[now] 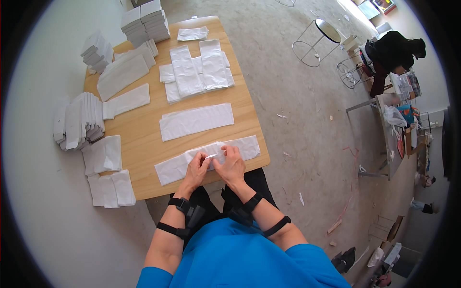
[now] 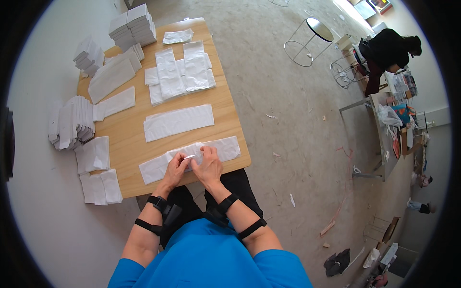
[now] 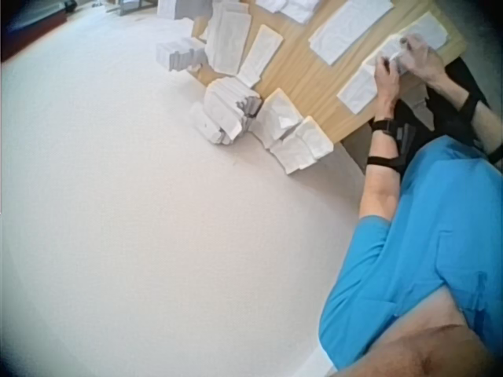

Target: The recorder is folding several long, white plastic or fabric strips into rectangles on a wooden table.

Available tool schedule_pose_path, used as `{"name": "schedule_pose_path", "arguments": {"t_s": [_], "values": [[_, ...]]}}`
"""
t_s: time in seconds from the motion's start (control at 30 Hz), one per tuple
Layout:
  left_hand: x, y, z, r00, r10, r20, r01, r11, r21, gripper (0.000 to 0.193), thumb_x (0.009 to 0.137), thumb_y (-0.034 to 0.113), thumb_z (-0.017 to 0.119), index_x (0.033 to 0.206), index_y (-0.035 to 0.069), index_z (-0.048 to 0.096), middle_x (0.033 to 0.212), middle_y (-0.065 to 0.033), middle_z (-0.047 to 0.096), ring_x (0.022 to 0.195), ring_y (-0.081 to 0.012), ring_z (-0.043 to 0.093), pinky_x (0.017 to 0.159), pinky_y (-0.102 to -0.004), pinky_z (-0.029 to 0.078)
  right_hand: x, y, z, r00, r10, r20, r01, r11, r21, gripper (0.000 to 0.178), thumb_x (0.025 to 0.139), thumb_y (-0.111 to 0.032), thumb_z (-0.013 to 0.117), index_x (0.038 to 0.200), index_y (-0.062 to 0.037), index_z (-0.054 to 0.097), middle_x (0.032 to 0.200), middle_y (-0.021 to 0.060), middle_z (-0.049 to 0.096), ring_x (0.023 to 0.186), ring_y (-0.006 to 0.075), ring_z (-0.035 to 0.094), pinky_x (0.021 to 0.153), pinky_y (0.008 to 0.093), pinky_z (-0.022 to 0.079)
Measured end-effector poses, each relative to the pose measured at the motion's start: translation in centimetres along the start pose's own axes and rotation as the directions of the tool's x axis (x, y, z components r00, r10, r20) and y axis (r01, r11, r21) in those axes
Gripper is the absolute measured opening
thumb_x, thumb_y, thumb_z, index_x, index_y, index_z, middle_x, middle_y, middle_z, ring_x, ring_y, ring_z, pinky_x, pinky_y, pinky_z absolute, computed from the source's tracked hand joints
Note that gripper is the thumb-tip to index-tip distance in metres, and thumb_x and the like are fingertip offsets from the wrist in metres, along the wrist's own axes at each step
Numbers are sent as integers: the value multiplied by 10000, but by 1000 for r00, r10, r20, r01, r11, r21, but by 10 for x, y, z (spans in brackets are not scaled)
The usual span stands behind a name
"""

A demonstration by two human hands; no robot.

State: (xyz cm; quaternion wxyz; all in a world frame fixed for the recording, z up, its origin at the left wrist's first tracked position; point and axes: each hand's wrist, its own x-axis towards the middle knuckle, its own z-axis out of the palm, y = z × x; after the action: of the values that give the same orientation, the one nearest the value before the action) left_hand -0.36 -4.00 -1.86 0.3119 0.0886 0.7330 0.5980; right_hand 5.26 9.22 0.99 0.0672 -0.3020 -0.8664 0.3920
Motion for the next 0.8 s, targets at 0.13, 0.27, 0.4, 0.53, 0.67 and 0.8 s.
{"name": "schedule_pose_path", "arguments": {"t_s": [0.13,0.27,0.4,0.53,0.67,0.8], "values": [[0,6,2,1000,5,10,-5,999,49,154,942,169,524,889,25,515,735,-5,515,691,-89,462,638,-246,416,8,-1,3,996,-71,-50,67,995,-76,573,696,-189,714,1203,-57,481,1103,150,509,961,339,566,756,425,489],[-1,4,2,1000,18,18,-18,999,30,156,943,171,519,890,24,514,732,-6,508,692,-91,460,639,-247,414,14,1,3,983,-166,-79,152,976,-157,665,698,-158,686,1300,-53,425,1143,170,487,1064,356,517,839,427,471],[1,0,3,1000,6,18,-6,1000,-6,151,943,169,511,894,27,512,734,-5,508,699,-88,474,648,-244,421,17,10,7,961,-161,-223,115,972,-205,651,710,-124,659,1309,-42,418,1183,183,477,1087,361,503,876,431,447],[1,-1,1,1000,-19,13,20,999,-37,147,941,171,513,897,30,512,749,-6,517,702,-86,486,657,-241,432,16,11,-1,937,-173,-305,103,967,-231,565,742,-66,605,1281,-23,442,1156,174,503,1058,333,521,839,419,452],[1,0,2,999,-28,19,29,999,-33,149,939,173,516,896,30,514,757,-7,521,706,-90,490,660,-239,434,3,-3,-13,997,-36,61,19,965,260,449,789,-33,531,1236,-15,497,955,162,643,786,320,622,714,401,499],[4,-5,4,1000,-8,19,8,1000,-25,160,937,177,521,904,21,515,770,-12,533,712,-97,501,665,-245,440,4,14,-2,1000,29,-3,-27,958,287,457,814,5,472,1271,1,487,1037,174,673,735,284,659,683,354,516]]}}
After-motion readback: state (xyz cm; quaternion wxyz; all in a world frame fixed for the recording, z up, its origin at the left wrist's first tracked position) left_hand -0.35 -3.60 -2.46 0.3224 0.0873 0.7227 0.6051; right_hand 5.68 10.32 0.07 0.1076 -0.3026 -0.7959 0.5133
